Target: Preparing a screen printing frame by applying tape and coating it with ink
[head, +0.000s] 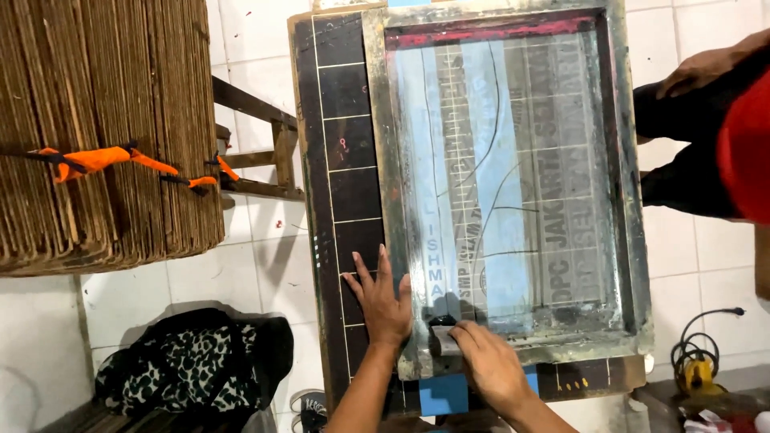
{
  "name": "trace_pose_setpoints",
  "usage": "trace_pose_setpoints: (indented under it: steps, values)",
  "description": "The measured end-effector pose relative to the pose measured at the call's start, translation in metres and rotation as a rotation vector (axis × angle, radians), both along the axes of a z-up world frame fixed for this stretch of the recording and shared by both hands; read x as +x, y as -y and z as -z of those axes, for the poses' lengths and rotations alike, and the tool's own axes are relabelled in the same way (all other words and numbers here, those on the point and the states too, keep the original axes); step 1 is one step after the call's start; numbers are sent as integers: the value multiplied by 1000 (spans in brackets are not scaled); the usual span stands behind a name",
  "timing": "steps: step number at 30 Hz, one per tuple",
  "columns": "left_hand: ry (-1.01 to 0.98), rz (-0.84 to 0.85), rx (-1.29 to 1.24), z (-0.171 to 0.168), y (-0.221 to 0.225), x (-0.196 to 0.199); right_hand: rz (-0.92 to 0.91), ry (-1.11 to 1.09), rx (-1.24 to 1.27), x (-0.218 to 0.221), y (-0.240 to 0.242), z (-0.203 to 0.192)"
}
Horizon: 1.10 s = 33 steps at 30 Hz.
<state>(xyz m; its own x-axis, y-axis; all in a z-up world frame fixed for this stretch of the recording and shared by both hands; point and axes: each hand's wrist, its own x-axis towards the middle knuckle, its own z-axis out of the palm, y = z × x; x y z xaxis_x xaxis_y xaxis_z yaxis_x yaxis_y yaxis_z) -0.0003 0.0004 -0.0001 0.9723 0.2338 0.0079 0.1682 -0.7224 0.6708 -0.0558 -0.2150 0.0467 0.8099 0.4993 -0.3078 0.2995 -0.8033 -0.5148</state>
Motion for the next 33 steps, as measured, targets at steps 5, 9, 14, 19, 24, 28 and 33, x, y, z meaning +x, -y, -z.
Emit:
trace_pose_setpoints:
  steps: [5, 9, 14, 19, 24, 28, 33]
  values:
    - [-13, 0, 3, 7, 0, -1, -25, 10, -44, 46, -15, -19]
    - [-8, 4, 38, 7, -1, -2, 21, 20, -12, 106, -30, -29]
    - [-36, 0, -10, 0, -1, 0, 64, 85, 108, 204, -52, -26]
    - [-49, -7, -38, -3, -1, 2, 13, 135, 13, 327, -66, -11]
    - [-108, -1, -38, -3, -2, 2, -45, 141, -9, 437, -82, 0]
    - [-79, -1, -20, 0, -2, 2, -65, 198, -55, 471, -85, 4]
    - [-67, -3, -15, 2, -3, 3, 23, 343, 23, 378, -85, 3]
